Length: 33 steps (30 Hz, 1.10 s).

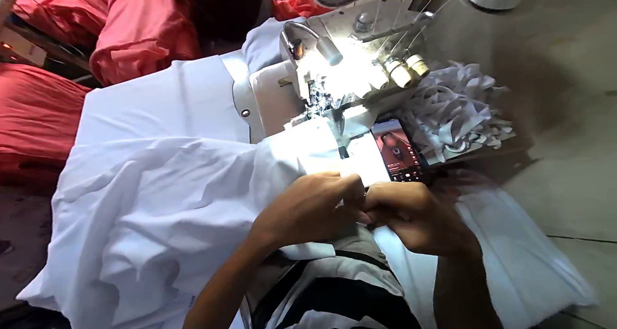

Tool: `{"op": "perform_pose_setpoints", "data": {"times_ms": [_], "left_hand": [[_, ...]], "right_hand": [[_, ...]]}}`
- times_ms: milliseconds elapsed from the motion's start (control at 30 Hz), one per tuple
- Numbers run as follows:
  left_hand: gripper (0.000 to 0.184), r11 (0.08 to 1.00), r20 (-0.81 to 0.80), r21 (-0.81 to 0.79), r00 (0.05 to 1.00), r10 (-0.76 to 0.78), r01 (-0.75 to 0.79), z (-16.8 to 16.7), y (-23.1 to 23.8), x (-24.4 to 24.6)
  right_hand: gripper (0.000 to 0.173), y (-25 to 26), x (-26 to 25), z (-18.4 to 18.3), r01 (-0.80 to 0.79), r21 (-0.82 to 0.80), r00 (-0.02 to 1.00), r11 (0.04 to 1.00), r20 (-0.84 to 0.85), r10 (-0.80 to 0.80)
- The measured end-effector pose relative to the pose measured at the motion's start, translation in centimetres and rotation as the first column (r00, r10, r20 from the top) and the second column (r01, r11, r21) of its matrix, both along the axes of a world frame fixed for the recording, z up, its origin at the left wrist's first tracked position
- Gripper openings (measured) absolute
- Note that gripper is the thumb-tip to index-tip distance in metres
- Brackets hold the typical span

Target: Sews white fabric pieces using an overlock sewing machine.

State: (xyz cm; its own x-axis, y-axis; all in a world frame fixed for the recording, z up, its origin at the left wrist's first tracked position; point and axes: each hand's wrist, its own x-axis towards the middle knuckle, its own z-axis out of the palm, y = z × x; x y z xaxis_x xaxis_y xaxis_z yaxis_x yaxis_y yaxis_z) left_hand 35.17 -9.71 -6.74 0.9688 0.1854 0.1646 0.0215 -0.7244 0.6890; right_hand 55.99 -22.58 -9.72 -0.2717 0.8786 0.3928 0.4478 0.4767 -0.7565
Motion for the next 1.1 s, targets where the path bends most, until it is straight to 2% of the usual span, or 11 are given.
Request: {"op": "perform_pose_setpoints", "data": {"times_ms": [133, 300, 367, 467, 600, 667, 733, 867, 933, 1000, 1100], "left_hand": [[0.022, 0.970, 0.042, -0.222, 0.995, -0.088, 0.095, 0.5, -0.4, 0.1], [0.024, 0.973, 0.036, -0.227, 0.999, -0.041, 0.048, 0.5, -2.0, -1.2], [0.025, 0.937, 0.089, -0.334, 0.993, -0.073, 0.099, 0.3, -2.4, -1.7], [0.019, 0.838, 0.134, -0.522, 0.985, -0.105, 0.160, 0.0, -2.7, -2.3], [0.013, 0.837, 0.132, -0.531, 0.989, -0.069, 0.130, -0.2, -3.8, -1.9], [0.013, 0.834, 0.168, -0.543, 0.986, -0.008, 0.099, -0.4, -3.9, -1.7], [0.013, 0.830, 0.201, -0.557, 0.975, 0.098, 0.031, -0.3, -3.8, -1.5], [0.015, 0.841, 0.213, -0.479, 0.896, 0.391, -0.253, -0.5, -2.5, -0.3], [0.012, 0.805, 0.180, -0.455, 0.846, 0.502, -0.381, -0.9, -1.3, 0.3], [0.011, 0.767, 0.125, -0.427, 0.809, 0.575, -0.479, -1.0, -0.4, 0.6], [0.009, 0.754, 0.106, -0.312, 0.767, 0.633, -0.578, -0.8, 0.6, 1.1]], "right_hand": [[0.014, 0.0, 0.7, 2.3, -0.104, 0.061, 0.992, 0.993, 0.071, 0.100], [0.022, -0.1, 0.7, 2.2, -0.143, 0.069, 0.990, 0.987, -0.005, 0.144], [0.021, -0.4, 0.5, 2.0, -0.178, 0.074, 0.982, 0.981, -0.042, 0.182], [0.023, -0.6, 0.3, 2.1, -0.240, 0.088, 0.966, 0.967, -0.077, 0.247], [0.023, -0.4, 0.3, 2.2, -0.252, 0.085, 0.960, 0.964, -0.105, 0.260], [0.024, 0.0, 0.4, 1.9, -0.201, 0.034, 0.953, 0.979, -0.223, 0.203], [0.032, 0.7, 0.3, 1.0, -0.095, -0.043, 0.922, 0.995, -0.381, 0.072], [0.052, 2.1, -1.3, -1.8, 0.047, -0.194, 0.815, 0.980, -0.559, -0.150], [0.046, 2.5, -2.8, -2.5, 0.104, -0.261, 0.755, 0.960, -0.607, -0.248], [0.029, 3.2, -4.4, -2.6, 0.223, -0.318, 0.676, 0.921, -0.631, -0.381], [0.016, 4.6, -5.3, -3.2, 0.349, -0.306, 0.612, 0.886, -0.641, -0.463]]}}
